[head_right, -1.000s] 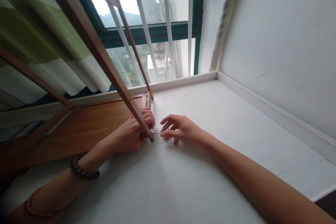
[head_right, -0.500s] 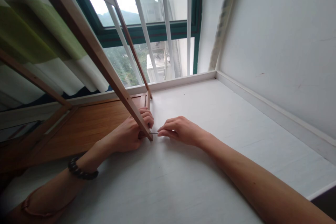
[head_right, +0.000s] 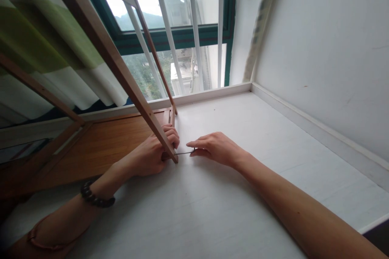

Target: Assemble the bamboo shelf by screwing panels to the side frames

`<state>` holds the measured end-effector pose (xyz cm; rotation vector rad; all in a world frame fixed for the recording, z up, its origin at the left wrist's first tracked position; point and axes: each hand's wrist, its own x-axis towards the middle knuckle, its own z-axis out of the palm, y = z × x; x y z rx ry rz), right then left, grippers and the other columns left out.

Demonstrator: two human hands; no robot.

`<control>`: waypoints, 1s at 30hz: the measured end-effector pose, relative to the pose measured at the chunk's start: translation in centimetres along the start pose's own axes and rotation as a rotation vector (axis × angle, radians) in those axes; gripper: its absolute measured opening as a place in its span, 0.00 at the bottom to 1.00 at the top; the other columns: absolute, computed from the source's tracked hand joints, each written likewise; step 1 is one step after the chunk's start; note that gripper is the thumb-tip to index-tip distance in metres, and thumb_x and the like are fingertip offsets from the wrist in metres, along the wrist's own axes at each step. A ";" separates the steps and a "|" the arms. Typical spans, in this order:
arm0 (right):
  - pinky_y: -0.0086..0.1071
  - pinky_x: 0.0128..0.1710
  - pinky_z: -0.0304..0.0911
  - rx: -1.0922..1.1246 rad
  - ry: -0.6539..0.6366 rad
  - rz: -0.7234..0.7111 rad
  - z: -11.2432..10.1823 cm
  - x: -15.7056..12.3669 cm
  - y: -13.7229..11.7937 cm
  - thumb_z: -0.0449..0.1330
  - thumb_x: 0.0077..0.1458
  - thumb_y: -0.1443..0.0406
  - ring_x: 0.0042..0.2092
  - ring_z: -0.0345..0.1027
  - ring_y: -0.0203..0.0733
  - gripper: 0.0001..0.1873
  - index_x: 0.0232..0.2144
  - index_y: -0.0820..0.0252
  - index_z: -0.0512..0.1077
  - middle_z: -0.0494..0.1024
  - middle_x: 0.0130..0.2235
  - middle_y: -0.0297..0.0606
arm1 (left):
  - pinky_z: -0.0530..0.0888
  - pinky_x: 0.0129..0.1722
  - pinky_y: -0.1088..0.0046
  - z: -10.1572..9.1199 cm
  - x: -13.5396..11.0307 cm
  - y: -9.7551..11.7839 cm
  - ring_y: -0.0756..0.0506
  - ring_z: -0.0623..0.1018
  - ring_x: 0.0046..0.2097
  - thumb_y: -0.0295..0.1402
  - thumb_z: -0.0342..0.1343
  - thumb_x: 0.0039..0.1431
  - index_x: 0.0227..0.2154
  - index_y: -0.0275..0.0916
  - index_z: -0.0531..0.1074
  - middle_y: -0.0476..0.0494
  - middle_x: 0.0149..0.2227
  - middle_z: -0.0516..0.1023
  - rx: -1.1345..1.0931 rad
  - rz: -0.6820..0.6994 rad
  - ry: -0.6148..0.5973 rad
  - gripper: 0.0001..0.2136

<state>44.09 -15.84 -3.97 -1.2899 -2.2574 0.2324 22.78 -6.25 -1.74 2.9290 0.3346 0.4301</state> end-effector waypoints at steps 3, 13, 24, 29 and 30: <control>0.29 0.35 0.62 -0.078 -0.048 -0.047 -0.2 0.0 0.1 0.54 0.59 0.60 0.35 0.72 0.37 0.14 0.45 0.54 0.74 0.78 0.37 0.38 | 0.65 0.51 0.60 0.0 0.0 0.0 0.42 0.67 0.45 0.19 0.50 0.41 0.30 0.41 0.62 0.46 0.35 0.67 0.001 -0.001 -0.002 0.12; 0.34 0.39 0.61 -0.434 0.143 -0.228 -0.4 0.4 -1.3 0.49 0.62 0.64 0.41 0.62 0.40 0.13 0.43 0.54 0.72 0.73 0.43 0.41 | 0.64 0.51 0.60 0.1 -0.1 -0.1 0.43 0.66 0.45 0.19 0.49 0.42 0.31 0.40 0.62 0.46 0.35 0.67 0.006 0.003 -0.007 0.13; 0.27 0.34 0.64 0.073 0.146 -0.004 0.9 0.0 -1.1 0.55 0.59 0.66 0.33 0.70 0.34 0.11 0.38 0.59 0.76 0.76 0.35 0.39 | 0.63 0.52 0.61 0.1 0.0 -0.2 0.43 0.66 0.46 0.18 0.50 0.40 0.31 0.40 0.62 0.46 0.35 0.66 0.014 0.001 -0.014 0.13; 0.26 0.34 0.64 0.179 0.120 0.024 1.5 -0.1 -0.9 0.58 0.56 0.67 0.32 0.71 0.34 0.09 0.38 0.59 0.77 0.77 0.33 0.38 | 0.64 0.52 0.61 0.2 0.0 -0.2 0.43 0.65 0.46 0.19 0.50 0.41 0.30 0.40 0.61 0.46 0.36 0.67 0.014 -0.001 -0.020 0.13; 0.26 0.34 0.64 0.160 0.126 0.026 1.6 -0.1 -1.0 0.57 0.56 0.67 0.32 0.71 0.34 0.10 0.38 0.59 0.77 0.77 0.33 0.39 | 0.64 0.51 0.61 0.2 0.0 -0.2 0.43 0.65 0.46 0.19 0.50 0.41 0.30 0.40 0.61 0.46 0.36 0.67 0.015 -0.001 -0.020 0.13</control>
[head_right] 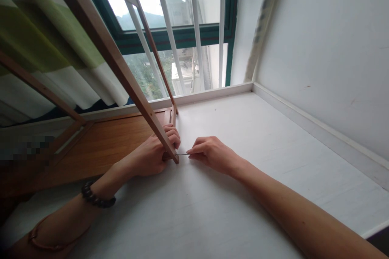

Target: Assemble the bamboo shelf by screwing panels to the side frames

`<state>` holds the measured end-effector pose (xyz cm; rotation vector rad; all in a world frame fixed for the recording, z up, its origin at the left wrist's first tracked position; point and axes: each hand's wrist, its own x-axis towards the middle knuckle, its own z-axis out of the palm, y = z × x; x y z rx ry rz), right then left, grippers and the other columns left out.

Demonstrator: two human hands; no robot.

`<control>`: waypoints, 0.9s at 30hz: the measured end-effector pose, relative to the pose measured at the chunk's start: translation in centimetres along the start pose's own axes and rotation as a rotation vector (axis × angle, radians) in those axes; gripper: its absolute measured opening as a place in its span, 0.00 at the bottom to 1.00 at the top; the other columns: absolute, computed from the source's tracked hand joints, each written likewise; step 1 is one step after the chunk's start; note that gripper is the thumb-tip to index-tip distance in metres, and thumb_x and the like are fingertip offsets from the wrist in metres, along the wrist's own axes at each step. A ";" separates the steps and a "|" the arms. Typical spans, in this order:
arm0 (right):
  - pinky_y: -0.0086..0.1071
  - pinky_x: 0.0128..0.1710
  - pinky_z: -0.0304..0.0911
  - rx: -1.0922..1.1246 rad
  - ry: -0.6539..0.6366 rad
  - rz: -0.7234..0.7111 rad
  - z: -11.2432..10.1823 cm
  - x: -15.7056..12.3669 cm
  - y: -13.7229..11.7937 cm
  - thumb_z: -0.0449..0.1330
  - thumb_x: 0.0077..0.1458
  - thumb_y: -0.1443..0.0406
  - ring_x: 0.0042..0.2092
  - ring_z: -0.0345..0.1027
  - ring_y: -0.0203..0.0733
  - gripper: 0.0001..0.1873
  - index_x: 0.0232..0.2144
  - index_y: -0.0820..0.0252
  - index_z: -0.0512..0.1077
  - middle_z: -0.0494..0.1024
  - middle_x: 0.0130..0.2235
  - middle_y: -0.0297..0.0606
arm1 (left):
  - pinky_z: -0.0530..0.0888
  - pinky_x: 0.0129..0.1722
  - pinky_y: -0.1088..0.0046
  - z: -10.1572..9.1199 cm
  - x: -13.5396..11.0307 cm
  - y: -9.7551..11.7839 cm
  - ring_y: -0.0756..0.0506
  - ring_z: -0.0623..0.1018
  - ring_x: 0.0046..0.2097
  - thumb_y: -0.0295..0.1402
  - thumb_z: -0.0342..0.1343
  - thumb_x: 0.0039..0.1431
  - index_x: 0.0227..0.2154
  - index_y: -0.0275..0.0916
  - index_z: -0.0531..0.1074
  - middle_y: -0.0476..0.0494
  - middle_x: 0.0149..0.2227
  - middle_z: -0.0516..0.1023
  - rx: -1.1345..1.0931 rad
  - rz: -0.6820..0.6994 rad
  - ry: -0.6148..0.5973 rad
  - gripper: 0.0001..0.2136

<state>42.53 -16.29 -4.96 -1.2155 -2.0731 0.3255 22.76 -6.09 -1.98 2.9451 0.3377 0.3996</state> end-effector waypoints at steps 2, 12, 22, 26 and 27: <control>0.27 0.34 0.64 -0.069 0.019 -0.015 0.1 -0.1 -0.2 0.54 0.58 0.68 0.33 0.71 0.35 0.11 0.39 0.59 0.77 0.76 0.35 0.40 | 0.64 0.51 0.61 0.0 0.0 0.0 0.43 0.65 0.46 0.19 0.50 0.41 0.30 0.40 0.61 0.46 0.36 0.67 0.003 -0.001 0.002 0.12; 0.25 0.25 0.61 0.265 0.028 0.306 0.5 0.2 -1.3 0.57 0.55 0.64 0.22 0.64 0.30 0.10 0.32 0.63 0.77 0.72 0.25 0.36 | 0.64 0.52 0.60 -0.1 -0.2 -0.1 0.43 0.66 0.46 0.19 0.49 0.41 0.30 0.40 0.62 0.46 0.36 0.67 0.023 0.006 0.010 0.12; 0.23 0.18 0.62 0.822 0.119 0.645 1.5 0.8 -0.6 0.65 0.45 0.62 0.21 0.65 0.30 0.11 0.30 0.63 0.70 0.72 0.22 0.31 | 0.62 0.55 0.61 0.0 0.1 -0.4 0.43 0.67 0.48 0.19 0.50 0.40 0.31 0.40 0.63 0.45 0.38 0.68 0.079 0.014 0.066 0.14; 0.27 0.30 0.69 0.960 -0.071 0.527 0.1 0.8 0.4 0.62 0.48 0.65 0.29 0.71 0.31 0.15 0.40 0.65 0.73 0.78 0.38 0.41 | 0.62 0.56 0.60 0.0 0.1 -0.6 0.43 0.67 0.49 0.19 0.50 0.39 0.33 0.40 0.63 0.45 0.39 0.69 0.088 0.042 0.087 0.15; 0.29 0.34 0.69 0.974 -0.141 0.493 -0.2 0.8 0.5 0.61 0.49 0.65 0.34 0.73 0.33 0.16 0.42 0.65 0.73 0.78 0.42 0.43 | 0.62 0.56 0.61 0.0 0.1 -0.7 0.43 0.67 0.49 0.19 0.50 0.39 0.33 0.40 0.63 0.44 0.39 0.68 0.091 0.043 0.090 0.15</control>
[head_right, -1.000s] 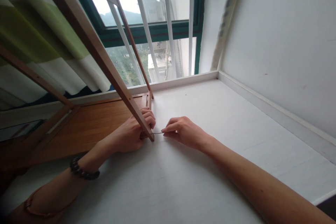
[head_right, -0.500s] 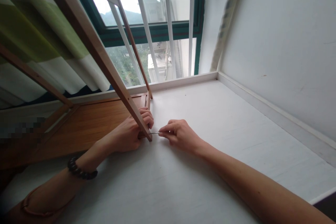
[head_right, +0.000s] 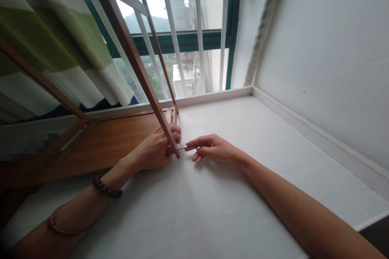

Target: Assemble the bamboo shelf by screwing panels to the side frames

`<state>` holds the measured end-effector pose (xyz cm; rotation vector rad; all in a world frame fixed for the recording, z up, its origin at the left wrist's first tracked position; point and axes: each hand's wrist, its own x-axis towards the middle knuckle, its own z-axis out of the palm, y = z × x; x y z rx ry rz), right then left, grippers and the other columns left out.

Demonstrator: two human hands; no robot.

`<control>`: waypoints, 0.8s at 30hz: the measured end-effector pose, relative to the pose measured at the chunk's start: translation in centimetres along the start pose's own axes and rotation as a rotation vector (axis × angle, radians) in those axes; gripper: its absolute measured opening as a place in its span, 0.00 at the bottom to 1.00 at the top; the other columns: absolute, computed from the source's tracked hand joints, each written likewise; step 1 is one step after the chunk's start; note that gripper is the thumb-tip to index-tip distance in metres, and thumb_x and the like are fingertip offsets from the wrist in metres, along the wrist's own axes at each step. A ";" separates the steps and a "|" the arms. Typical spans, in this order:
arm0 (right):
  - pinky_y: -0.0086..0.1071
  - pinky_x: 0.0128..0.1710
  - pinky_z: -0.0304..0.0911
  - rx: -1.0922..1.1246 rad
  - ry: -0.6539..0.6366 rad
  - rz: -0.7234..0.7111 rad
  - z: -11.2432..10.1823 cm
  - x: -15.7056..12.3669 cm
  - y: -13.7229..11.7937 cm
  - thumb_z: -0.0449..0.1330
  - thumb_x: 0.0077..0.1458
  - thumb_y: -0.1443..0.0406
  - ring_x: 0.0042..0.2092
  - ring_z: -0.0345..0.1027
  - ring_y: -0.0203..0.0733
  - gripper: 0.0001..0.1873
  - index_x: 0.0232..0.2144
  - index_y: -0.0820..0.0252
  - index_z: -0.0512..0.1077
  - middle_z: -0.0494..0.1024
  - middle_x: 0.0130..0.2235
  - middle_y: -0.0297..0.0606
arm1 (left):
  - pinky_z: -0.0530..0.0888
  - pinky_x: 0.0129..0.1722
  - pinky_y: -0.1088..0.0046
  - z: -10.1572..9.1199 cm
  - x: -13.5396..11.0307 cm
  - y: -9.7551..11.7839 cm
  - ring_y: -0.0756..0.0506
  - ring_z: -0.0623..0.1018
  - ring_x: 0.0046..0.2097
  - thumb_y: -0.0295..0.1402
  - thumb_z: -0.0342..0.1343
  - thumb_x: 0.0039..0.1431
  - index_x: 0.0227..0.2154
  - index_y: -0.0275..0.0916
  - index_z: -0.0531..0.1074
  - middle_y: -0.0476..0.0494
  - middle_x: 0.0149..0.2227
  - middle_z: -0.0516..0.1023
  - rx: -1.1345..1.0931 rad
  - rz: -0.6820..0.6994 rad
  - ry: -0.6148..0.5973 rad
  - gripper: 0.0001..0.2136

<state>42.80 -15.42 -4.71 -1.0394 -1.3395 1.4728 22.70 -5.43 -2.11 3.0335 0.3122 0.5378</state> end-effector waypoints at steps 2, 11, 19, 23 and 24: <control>0.29 0.39 0.69 -0.025 -0.101 -0.020 -0.5 -0.1 -0.3 0.60 0.51 0.65 0.41 0.73 0.38 0.18 0.46 0.64 0.72 0.76 0.46 0.44 | 0.63 0.55 0.62 0.0 -0.1 0.0 0.43 0.67 0.49 0.20 0.50 0.40 0.33 0.39 0.63 0.43 0.40 0.68 0.010 -0.001 0.006 0.15; 0.29 0.29 0.71 0.001 -0.019 0.034 -0.1 0.1 0.2 0.60 0.53 0.59 0.35 0.76 0.40 0.18 0.44 0.61 0.64 0.79 0.40 0.46 | 0.64 0.54 0.64 -0.2 -0.1 0.1 0.42 0.68 0.49 0.21 0.51 0.40 0.32 0.38 0.64 0.42 0.41 0.68 0.073 -0.007 -0.013 0.13; 0.32 0.31 0.70 -0.032 -0.021 0.074 0.2 0.4 0.2 0.61 0.51 0.57 0.32 0.75 0.39 0.16 0.36 0.62 0.64 0.78 0.32 0.39 | 0.64 0.54 0.63 -0.3 -0.1 0.1 0.42 0.68 0.48 0.20 0.51 0.36 0.32 0.39 0.63 0.42 0.41 0.68 0.052 -0.021 -0.012 0.16; 0.33 0.37 0.68 -0.186 -0.052 0.014 -0.8 0.0 -0.3 0.61 0.51 0.62 0.33 0.73 0.35 0.15 0.41 0.64 0.70 0.78 0.38 0.42 | 0.63 0.54 0.64 -0.3 -0.1 0.2 0.43 0.67 0.50 0.19 0.51 0.38 0.32 0.39 0.63 0.43 0.43 0.68 0.032 -0.021 0.000 0.15; 0.32 0.38 0.67 -0.253 -0.063 0.001 -1.1 -0.1 -0.5 0.60 0.52 0.63 0.33 0.72 0.35 0.16 0.43 0.64 0.71 0.78 0.37 0.41 | 0.63 0.54 0.64 -0.3 -0.1 0.2 0.43 0.67 0.50 0.19 0.51 0.38 0.32 0.39 0.63 0.43 0.43 0.68 0.029 -0.023 0.000 0.15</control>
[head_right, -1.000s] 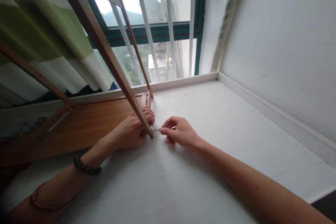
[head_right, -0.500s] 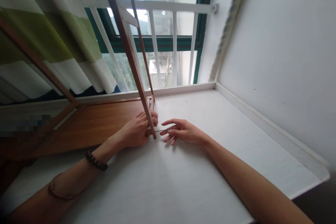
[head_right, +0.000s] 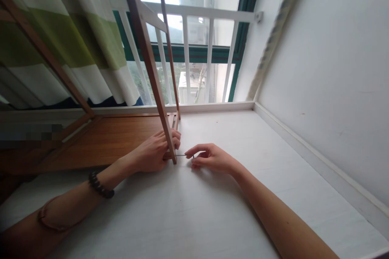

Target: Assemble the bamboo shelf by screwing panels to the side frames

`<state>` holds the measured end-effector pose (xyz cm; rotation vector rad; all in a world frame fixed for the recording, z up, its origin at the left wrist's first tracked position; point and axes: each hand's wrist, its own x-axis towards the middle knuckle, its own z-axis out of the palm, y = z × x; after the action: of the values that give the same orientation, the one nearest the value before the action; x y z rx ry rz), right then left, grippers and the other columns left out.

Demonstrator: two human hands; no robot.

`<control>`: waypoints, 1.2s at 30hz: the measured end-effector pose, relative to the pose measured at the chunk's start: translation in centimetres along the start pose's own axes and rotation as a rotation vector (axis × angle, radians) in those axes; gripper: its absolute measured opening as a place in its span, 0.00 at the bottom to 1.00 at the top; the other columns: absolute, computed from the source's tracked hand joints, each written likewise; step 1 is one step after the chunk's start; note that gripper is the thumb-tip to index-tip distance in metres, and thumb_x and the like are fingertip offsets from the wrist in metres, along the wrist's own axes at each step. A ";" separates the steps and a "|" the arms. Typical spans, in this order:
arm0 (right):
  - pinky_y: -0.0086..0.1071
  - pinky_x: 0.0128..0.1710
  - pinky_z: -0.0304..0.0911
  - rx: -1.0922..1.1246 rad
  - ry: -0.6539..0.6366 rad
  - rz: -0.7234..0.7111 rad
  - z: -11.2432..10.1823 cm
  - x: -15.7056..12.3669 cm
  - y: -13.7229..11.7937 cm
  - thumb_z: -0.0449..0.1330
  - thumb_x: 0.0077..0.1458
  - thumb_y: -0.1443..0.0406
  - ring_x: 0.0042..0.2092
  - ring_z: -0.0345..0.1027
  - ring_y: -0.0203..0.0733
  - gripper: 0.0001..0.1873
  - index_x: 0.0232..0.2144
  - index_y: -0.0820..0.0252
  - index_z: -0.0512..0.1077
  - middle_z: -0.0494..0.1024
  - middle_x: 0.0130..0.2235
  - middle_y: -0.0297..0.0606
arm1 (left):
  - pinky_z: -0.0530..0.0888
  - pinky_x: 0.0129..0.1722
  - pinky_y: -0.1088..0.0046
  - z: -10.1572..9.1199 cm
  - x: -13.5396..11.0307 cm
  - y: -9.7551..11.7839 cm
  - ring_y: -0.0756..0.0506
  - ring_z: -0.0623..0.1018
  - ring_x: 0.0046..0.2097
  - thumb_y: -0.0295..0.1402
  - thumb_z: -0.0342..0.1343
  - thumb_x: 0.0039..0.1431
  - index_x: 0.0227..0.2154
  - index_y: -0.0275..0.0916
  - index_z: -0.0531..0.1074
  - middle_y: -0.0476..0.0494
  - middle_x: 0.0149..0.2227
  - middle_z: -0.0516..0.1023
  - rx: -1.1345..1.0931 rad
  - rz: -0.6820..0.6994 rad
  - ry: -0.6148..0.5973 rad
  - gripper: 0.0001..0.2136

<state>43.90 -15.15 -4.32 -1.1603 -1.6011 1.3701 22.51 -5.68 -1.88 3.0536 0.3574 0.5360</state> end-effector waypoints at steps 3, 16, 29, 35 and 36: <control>0.30 0.38 0.65 -0.140 -0.043 -0.053 -0.3 -0.2 0.0 0.59 0.52 0.66 0.35 0.70 0.34 0.19 0.47 0.62 0.71 0.77 0.37 0.40 | 0.62 0.55 0.65 0.0 0.0 0.0 0.43 0.66 0.51 0.19 0.52 0.39 0.32 0.39 0.63 0.43 0.43 0.68 -0.007 -0.006 -0.007 0.14; 0.34 0.40 0.64 -0.892 0.106 -0.431 0.6 -0.2 -0.4 0.52 0.60 0.65 0.40 0.72 0.41 0.17 0.51 0.56 0.69 0.79 0.41 0.42 | 0.64 0.55 0.63 0.0 0.0 0.0 0.42 0.66 0.51 0.20 0.50 0.39 0.33 0.39 0.63 0.42 0.44 0.68 -0.015 -0.002 -0.030 0.15; 0.30 0.35 0.60 -0.923 0.193 -0.400 1.2 0.4 0.1 0.46 0.63 0.58 0.32 0.68 0.37 0.20 0.36 0.61 0.74 0.76 0.29 0.40 | 0.67 0.52 0.65 0.2 -0.2 -0.5 0.43 0.67 0.51 0.19 0.51 0.40 0.33 0.39 0.62 0.43 0.42 0.68 -0.029 0.005 -0.017 0.15; 0.26 0.29 0.57 -0.460 0.304 -0.159 2.3 0.9 0.6 0.46 0.61 0.54 0.22 0.59 0.30 0.24 0.23 0.62 0.70 0.65 0.18 0.29 | 0.67 0.52 0.65 0.1 -0.1 -0.2 0.43 0.67 0.50 0.19 0.50 0.39 0.32 0.39 0.62 0.43 0.43 0.67 -0.017 0.006 -0.029 0.15; 0.26 0.28 0.57 -0.436 0.313 -0.168 2.3 1.0 0.7 0.47 0.61 0.54 0.23 0.59 0.30 0.23 0.23 0.62 0.70 0.65 0.18 0.29 | 0.67 0.52 0.65 0.0 -0.1 -0.2 0.43 0.67 0.50 0.19 0.50 0.39 0.32 0.39 0.62 0.43 0.43 0.67 -0.015 0.009 -0.031 0.15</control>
<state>41.56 -15.02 -5.42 -1.3739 -1.7611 0.7059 22.42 -5.48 -1.94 3.0466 0.3377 0.4890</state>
